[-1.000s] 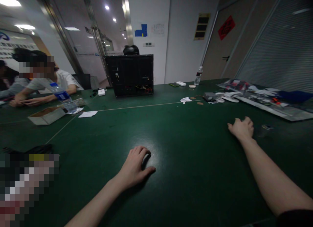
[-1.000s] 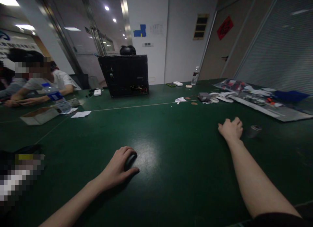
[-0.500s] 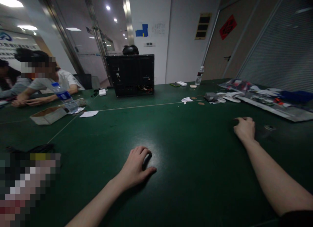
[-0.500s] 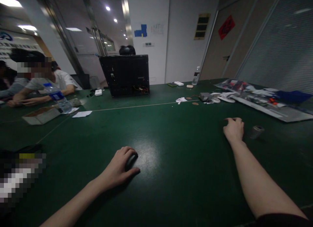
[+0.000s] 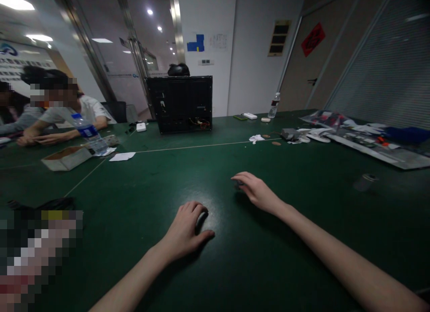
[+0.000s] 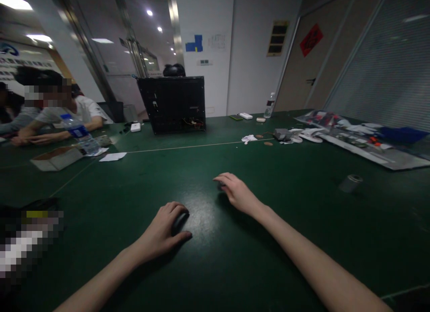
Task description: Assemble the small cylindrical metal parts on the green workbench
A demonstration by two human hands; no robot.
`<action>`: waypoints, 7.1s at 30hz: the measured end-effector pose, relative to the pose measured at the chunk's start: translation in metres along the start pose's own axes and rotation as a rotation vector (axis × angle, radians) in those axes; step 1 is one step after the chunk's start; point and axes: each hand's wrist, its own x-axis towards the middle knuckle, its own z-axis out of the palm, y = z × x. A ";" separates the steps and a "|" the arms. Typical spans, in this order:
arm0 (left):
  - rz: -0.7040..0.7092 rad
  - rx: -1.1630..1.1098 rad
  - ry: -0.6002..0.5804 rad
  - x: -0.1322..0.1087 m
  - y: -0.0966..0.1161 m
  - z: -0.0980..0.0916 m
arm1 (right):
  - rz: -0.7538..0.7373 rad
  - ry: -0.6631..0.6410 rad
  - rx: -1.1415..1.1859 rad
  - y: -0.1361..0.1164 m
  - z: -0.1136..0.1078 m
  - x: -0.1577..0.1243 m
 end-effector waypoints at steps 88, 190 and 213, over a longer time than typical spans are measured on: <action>0.083 0.043 0.033 0.005 -0.006 0.008 | 0.574 -0.260 1.350 -0.066 0.060 -0.012; -0.002 -0.388 -0.023 0.005 -0.005 0.004 | -0.159 -0.187 0.303 -0.061 0.060 -0.014; 0.059 -0.181 0.174 0.007 -0.001 0.009 | -0.183 -0.130 0.316 -0.065 0.053 -0.015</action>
